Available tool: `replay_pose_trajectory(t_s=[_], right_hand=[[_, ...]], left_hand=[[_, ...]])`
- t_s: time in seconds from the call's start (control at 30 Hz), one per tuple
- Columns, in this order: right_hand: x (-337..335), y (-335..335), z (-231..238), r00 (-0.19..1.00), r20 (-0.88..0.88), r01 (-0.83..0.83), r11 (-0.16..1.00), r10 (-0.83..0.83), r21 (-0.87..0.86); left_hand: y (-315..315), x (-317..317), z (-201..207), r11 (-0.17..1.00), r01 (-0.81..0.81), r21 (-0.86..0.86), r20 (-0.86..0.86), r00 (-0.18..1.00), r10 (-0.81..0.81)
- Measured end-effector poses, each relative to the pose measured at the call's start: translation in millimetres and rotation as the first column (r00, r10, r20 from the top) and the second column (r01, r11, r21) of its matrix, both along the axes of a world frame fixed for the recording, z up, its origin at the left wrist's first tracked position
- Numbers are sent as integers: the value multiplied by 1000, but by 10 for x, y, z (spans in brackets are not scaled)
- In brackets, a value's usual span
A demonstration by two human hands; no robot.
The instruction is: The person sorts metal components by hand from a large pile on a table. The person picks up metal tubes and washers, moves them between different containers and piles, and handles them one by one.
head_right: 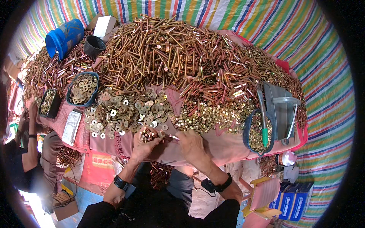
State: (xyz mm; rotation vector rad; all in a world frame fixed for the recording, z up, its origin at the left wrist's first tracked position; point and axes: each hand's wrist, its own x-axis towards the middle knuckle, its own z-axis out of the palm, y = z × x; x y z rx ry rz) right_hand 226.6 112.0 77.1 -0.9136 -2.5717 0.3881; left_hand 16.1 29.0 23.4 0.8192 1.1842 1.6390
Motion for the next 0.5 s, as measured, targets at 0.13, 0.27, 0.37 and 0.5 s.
replay_pose_trajectory(t_s=[0.13, 0.27, 0.37, 0.5], right_hand=[[-142, 107, 63, 877, -365, 91, 855, -311, -510], [-378, 98, 119, 567, -701, -275, 703, -432, -656], [-569, 20, 117, 646, -672, -221, 754, -362, -619], [-631, -42, 130, 788, -578, -51, 913, -213, -405]], left_hand=[[1, 6, -11, 1000, 9, -18, 36, 999, -9], [2, 3, -5, 1000, -5, -3, 0, 1000, 5], [1, -6, 6, 1000, 4, -8, 2, 1000, -4], [-6, -11, 2, 1000, 16, -11, -25, 1000, -17]])
